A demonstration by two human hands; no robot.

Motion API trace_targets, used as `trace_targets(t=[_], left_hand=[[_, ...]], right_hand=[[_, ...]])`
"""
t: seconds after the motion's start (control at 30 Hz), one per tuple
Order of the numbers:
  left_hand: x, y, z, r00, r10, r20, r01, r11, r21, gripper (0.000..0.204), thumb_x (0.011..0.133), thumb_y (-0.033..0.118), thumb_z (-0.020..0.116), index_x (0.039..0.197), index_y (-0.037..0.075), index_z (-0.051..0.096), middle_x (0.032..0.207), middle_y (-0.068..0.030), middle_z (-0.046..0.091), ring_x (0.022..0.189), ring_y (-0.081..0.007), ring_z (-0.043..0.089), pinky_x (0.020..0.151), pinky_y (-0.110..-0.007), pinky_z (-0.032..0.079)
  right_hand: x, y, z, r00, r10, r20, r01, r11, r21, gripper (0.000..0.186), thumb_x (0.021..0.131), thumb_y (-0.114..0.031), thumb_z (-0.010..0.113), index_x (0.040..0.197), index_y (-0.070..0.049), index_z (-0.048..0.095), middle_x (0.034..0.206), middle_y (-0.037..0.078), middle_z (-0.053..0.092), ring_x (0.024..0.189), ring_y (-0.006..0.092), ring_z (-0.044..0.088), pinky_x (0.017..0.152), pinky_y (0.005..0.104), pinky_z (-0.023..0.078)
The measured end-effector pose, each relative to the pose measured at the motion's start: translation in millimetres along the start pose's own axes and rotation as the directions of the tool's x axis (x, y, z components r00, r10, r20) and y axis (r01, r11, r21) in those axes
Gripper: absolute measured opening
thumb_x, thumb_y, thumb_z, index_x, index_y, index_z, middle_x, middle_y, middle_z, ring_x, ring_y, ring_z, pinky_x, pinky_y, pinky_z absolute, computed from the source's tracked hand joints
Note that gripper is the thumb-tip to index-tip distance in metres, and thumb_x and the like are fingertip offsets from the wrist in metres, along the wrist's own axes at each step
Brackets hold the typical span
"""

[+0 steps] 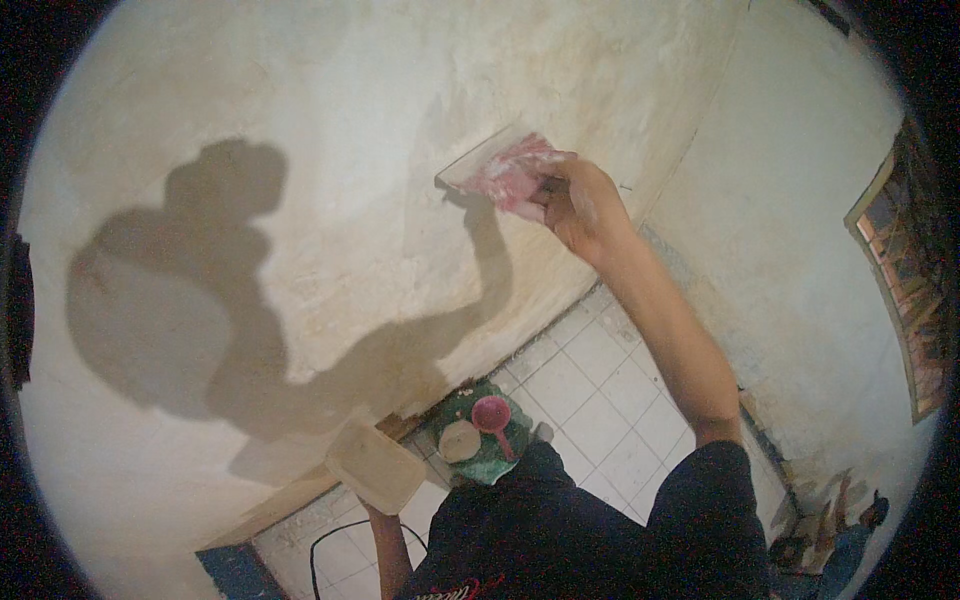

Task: The person applies a white plaster or skimming compound to an interior wall using a spreader, repeatedly picking up more compound from a small plastic container.

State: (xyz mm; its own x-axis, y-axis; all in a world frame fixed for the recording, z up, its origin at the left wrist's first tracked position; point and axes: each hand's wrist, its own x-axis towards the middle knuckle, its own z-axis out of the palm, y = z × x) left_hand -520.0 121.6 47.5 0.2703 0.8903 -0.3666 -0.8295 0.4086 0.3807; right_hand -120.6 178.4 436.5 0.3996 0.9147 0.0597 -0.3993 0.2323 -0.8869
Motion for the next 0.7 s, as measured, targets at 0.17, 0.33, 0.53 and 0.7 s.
trace_targets(t=[0.17, 0.33, 0.53, 0.7], left_hand=[[-1.0, 0.9, 2.0, 1.0, 0.024, 0.005, -0.024, 1.0, -0.015, 0.076, 0.091, 0.067, 0.04, 0.146, 0.014, 0.035, 0.143, -0.0102, 0.045, 0.125, -0.0332, 0.049, 0.105, -0.054, 0.04], [-2.4, 0.8, 1.6, 0.999, 0.037, 0.011, -0.037, 0.999, -0.025, 0.076, 0.091, 0.066, 0.041, 0.145, 0.014, 0.035, 0.142, -0.0104, 0.046, 0.124, -0.0329, 0.05, 0.105, -0.053, 0.041], [-5.4, 0.5, -10.7, 0.999, 0.046, 0.013, -0.046, 0.999, -0.029, 0.076, 0.091, 0.066, 0.041, 0.145, 0.013, 0.036, 0.141, -0.0105, 0.047, 0.123, -0.0325, 0.051, 0.104, -0.052, 0.042], [-1.5, -2.4, -15.4, 0.999, 0.036, 0.022, -0.035, 0.998, -0.051, 0.075, 0.091, 0.066, 0.042, 0.144, 0.013, 0.037, 0.14, -0.0106, 0.048, 0.122, -0.0322, 0.052, 0.103, -0.052, 0.043]], right_hand=[[-54.8, 97.2, -20.6, 0.957, -0.2, -0.211, 0.191, 0.98, -0.064, 0.023, 0.097, -0.011, 0.047, 0.112, 0.002, 0.058, 0.103, 0.014, 0.066, 0.091, 0.0252, 0.066, 0.076, 0.0444, 0.055], [-80.9, 245.0, -45.0, 0.861, 0.495, -0.114, -0.471, 0.863, 0.183, 0.024, 0.094, -0.008, 0.043, 0.108, 0.004, 0.058, 0.105, 0.018, 0.064, 0.09, 0.0308, 0.066, 0.084, 0.0453, 0.056], [-0.3, 294.7, -15.7, 0.92, 0.388, -0.059, -0.354, 0.885, 0.303, 0.021, 0.093, -0.001, 0.039, 0.1, 0.016, 0.049, 0.102, 0.031, 0.06, 0.091, 0.0385, 0.065, 0.082, 0.0475, 0.058], [7.1, 195.6, 44.7, 0.943, 0.323, 0.084, -0.333, 0.892, 0.306, 0.024, 0.094, -0.002, 0.038, 0.103, 0.019, 0.045, 0.106, 0.034, 0.059, 0.1, 0.0421, 0.064, 0.089, 0.0448, 0.058]])
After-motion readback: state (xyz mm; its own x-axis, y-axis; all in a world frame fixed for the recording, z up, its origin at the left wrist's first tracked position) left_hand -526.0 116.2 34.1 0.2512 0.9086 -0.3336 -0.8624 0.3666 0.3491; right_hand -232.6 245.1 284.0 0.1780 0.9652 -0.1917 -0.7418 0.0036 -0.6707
